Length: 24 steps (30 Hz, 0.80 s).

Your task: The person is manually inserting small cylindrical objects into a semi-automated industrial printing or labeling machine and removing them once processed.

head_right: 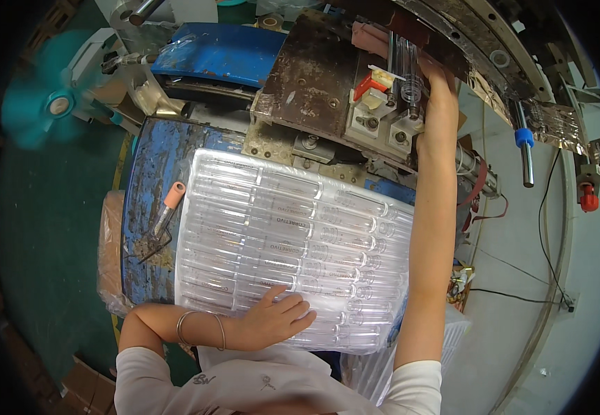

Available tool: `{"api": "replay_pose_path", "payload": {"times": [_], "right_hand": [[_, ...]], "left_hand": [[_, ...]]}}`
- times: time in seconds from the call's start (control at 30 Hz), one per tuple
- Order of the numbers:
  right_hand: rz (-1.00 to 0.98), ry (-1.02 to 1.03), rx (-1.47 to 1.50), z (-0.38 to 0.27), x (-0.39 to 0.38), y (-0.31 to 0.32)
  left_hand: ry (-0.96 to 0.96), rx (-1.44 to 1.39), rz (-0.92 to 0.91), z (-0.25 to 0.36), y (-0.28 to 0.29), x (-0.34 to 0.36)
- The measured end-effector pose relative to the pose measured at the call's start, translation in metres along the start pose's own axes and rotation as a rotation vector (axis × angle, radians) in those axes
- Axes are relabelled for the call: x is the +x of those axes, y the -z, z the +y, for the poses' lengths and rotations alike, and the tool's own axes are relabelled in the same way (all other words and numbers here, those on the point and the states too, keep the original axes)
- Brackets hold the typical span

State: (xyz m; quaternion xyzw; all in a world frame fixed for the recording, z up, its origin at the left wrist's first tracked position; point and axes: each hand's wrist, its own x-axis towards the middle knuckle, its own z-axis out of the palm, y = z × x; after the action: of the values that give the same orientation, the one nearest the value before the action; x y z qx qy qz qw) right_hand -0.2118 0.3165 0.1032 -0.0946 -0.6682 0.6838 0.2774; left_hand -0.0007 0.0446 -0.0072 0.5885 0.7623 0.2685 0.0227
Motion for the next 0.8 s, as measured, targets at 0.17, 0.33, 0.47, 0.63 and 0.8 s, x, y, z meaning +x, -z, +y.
{"api": "replay_pose_path", "payload": {"times": [0.17,0.33,0.47,0.63,0.8], "right_hand": [[-0.007,-0.027,0.037,-0.002,0.001,0.0],[0.048,-0.03,-0.055,-0.005,0.0,-0.006],[-0.008,-0.032,0.017,-0.002,0.001,-0.002],[0.003,-0.086,0.07,-0.007,-0.008,-0.007],[0.064,0.021,-0.171,-0.007,-0.017,0.017]], "left_hand": [[-0.003,-0.008,-0.039,-0.001,0.001,0.002],[-0.01,0.007,-0.038,-0.003,0.0,0.001],[-0.006,0.004,-0.037,-0.001,-0.001,-0.001],[-0.008,-0.014,-0.033,0.001,-0.003,-0.006],[-0.038,-0.066,-0.038,-0.008,0.002,0.0]]}}
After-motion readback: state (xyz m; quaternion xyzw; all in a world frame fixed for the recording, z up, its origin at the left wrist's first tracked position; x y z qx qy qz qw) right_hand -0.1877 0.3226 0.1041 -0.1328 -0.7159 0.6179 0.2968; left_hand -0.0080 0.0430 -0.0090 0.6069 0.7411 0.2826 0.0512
